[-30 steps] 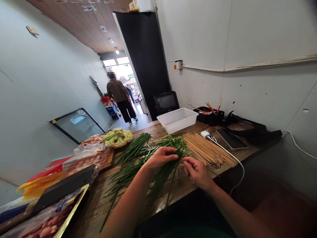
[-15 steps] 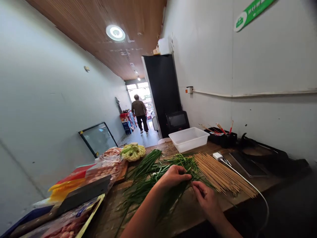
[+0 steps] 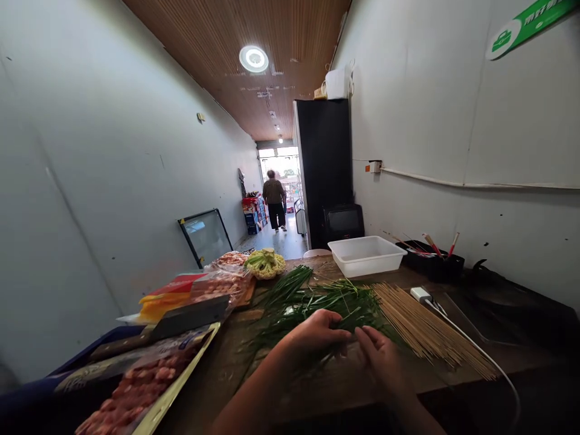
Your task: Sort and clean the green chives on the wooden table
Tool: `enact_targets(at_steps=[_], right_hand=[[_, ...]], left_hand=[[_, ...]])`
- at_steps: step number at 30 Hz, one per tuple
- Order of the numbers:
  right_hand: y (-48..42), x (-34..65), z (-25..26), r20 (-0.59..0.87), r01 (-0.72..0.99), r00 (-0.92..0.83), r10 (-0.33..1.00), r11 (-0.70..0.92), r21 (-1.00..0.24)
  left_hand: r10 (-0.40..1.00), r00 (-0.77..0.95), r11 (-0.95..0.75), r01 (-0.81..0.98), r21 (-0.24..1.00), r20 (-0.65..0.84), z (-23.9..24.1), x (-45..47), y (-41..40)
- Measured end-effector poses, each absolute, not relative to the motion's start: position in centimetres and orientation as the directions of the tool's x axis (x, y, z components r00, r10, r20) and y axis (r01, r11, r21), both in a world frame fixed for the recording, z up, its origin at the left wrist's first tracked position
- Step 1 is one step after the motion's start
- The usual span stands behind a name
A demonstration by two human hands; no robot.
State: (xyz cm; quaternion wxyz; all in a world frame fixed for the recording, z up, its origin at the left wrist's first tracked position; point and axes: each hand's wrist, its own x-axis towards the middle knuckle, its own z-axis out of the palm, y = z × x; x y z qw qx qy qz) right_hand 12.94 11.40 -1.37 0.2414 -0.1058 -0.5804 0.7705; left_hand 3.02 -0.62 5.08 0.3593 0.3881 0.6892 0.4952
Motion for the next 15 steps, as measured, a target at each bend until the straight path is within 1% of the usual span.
enact_targets(at_steps=[2, 4, 6, 7, 8, 10, 12, 13, 15], right_hand=[[11.7, 13.4, -0.6, 0.118, -0.237, -0.857, 0.501, -0.182, -0.954], [12.6, 14.6, 0.2, 0.081, -0.201, -0.829, 0.554, -0.160, -0.967], [13.8, 16.0, 0.7, 0.013, -0.142, -0.817, 0.576, -0.180, -0.973], [14.5, 16.7, 0.7, -0.009, -0.109, -0.831, 0.557, -0.178, -0.978], [15.1, 17.4, 0.6, -0.017, -0.080, -0.850, 0.527, -0.160, -0.984], [15.9, 18.4, -0.2, -0.080, 0.021, -0.877, 0.474, -0.129, -0.991], [16.2, 19.2, -1.1, -0.100, 0.097, -0.870, 0.482, -0.032, -0.995], [16.2, 19.5, -1.5, -0.084, 0.125, -0.864, 0.496, 0.050, -0.991], [16.0, 20.0, -2.1, -0.003, 0.177, -0.860, 0.510, 0.294, -0.939]], left_hand=[[0.909, -0.390, 0.225, 0.154, 0.962, -0.150, 5.2, 3.5, -1.4], [0.917, -0.342, 0.273, 0.157, 0.949, -0.207, 5.4, 4.0, -2.6], [0.894, -0.376, 0.346, 0.235, 0.908, -0.243, 5.5, 4.2, -4.0], [0.880, -0.407, 0.386, 0.312, 0.868, -0.245, 5.6, 4.2, -4.8], [0.868, -0.430, 0.430, 0.399, 0.810, -0.249, 5.5, 4.1, -5.5], [0.864, -0.433, 0.485, 0.575, 0.658, -0.258, 5.4, 3.9, -6.9], [0.847, -0.435, 0.532, 0.678, 0.507, -0.306, 5.5, 3.8, -8.2], [0.830, -0.450, 0.557, 0.707, 0.435, -0.331, 5.6, 3.8, -8.6], [0.796, -0.496, 0.596, 0.744, 0.302, -0.348, 6.3, 4.1, -9.0]])
